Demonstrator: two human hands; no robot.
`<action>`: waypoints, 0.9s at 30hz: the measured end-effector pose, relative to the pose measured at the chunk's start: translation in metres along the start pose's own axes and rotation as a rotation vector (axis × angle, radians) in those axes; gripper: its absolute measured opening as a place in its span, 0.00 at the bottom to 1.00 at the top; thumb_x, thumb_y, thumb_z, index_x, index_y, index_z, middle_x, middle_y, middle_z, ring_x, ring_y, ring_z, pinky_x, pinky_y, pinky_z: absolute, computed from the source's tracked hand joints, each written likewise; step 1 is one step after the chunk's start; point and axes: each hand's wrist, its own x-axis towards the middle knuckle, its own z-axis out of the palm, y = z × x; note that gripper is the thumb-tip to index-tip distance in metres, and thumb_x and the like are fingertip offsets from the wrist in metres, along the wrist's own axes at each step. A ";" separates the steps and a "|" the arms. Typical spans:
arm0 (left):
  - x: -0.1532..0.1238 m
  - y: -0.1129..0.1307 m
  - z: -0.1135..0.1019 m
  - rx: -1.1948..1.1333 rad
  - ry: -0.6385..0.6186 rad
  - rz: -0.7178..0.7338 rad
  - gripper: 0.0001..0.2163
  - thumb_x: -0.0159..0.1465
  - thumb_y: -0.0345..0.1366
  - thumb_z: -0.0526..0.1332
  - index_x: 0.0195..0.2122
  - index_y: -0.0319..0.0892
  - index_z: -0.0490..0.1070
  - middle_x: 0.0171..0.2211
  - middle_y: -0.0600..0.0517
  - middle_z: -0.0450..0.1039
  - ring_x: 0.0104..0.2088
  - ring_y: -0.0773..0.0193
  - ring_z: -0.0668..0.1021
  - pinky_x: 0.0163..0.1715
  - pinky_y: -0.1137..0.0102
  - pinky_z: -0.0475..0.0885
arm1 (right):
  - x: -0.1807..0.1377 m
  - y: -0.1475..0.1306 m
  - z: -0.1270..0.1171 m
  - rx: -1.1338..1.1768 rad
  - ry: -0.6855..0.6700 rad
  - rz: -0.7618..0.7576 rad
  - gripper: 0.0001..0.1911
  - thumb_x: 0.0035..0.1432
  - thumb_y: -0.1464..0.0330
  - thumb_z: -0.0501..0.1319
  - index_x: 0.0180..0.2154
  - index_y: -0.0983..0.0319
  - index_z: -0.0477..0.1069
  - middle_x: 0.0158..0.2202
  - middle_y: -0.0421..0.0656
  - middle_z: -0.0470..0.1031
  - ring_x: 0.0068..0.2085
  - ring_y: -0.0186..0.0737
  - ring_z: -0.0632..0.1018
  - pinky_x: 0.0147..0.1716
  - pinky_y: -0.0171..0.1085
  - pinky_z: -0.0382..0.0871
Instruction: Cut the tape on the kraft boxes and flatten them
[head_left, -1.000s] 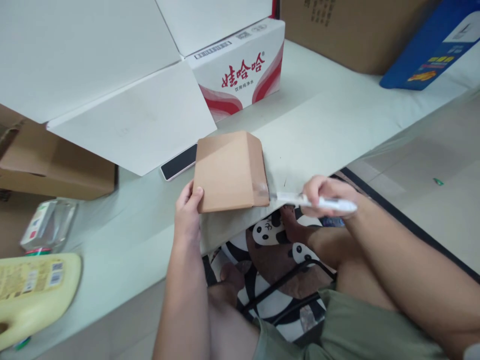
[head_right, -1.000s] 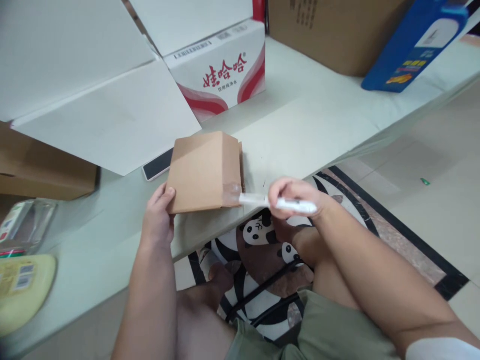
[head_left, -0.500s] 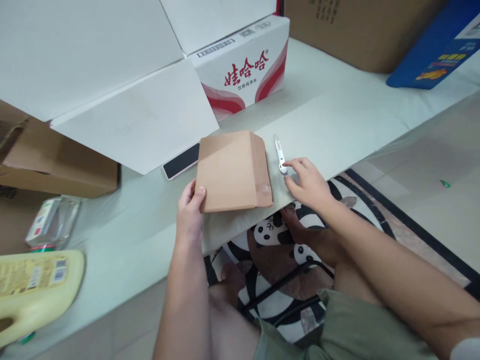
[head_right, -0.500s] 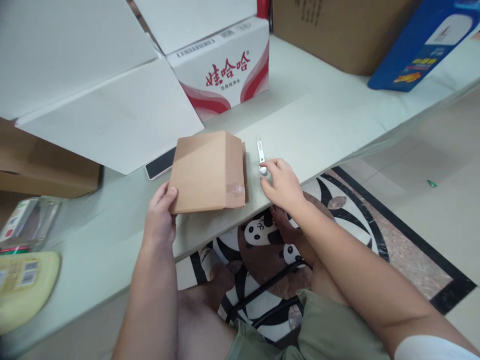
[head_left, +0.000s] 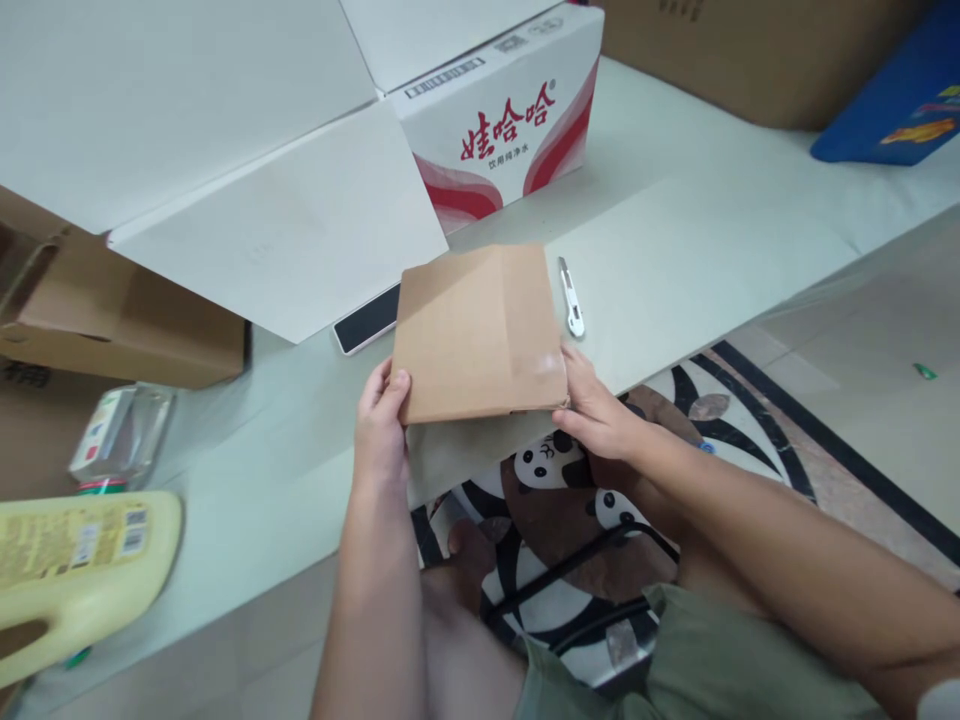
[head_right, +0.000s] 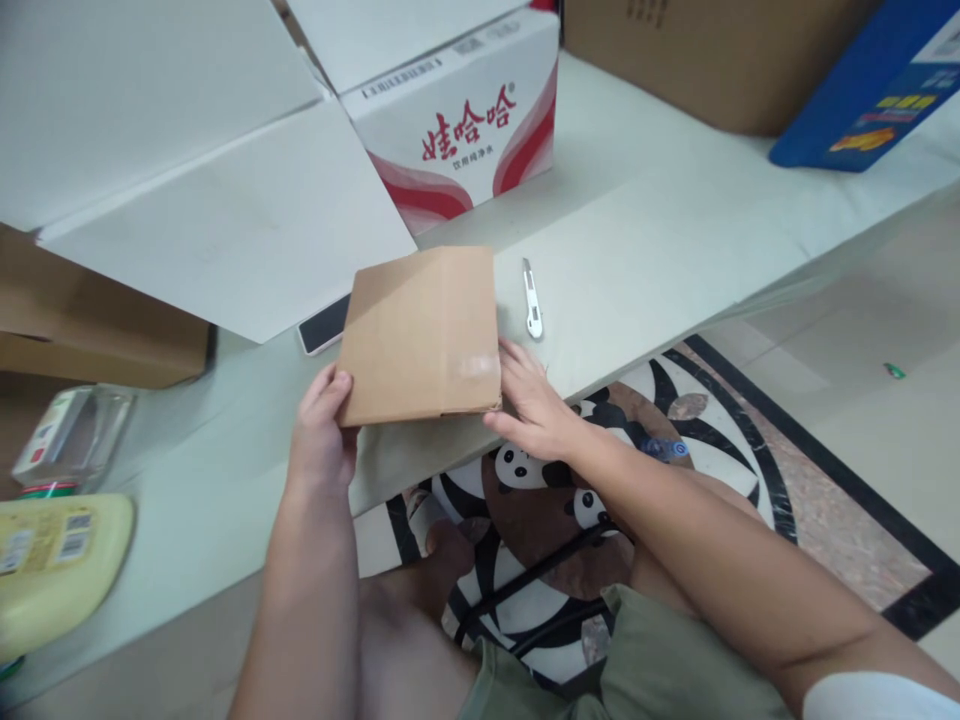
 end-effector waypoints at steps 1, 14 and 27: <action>0.000 0.000 0.000 0.002 -0.001 0.005 0.24 0.52 0.46 0.71 0.49 0.44 0.77 0.53 0.46 0.79 0.55 0.51 0.78 0.43 0.69 0.76 | 0.000 -0.002 0.001 0.008 0.017 0.004 0.41 0.66 0.40 0.41 0.68 0.58 0.58 0.66 0.55 0.66 0.71 0.59 0.59 0.68 0.62 0.54; -0.001 -0.004 0.001 0.038 -0.019 0.032 0.22 0.55 0.47 0.70 0.49 0.46 0.76 0.54 0.47 0.78 0.57 0.51 0.77 0.48 0.67 0.76 | 0.004 -0.014 0.002 0.091 0.119 0.130 0.36 0.67 0.41 0.41 0.56 0.60 0.68 0.50 0.54 0.75 0.53 0.55 0.75 0.58 0.56 0.67; 0.001 -0.005 0.002 0.053 -0.009 0.035 0.23 0.55 0.48 0.70 0.50 0.46 0.75 0.54 0.47 0.77 0.57 0.51 0.77 0.49 0.67 0.76 | 0.004 -0.014 -0.002 0.090 0.094 0.139 0.36 0.67 0.40 0.41 0.54 0.59 0.69 0.45 0.52 0.75 0.48 0.53 0.76 0.56 0.55 0.69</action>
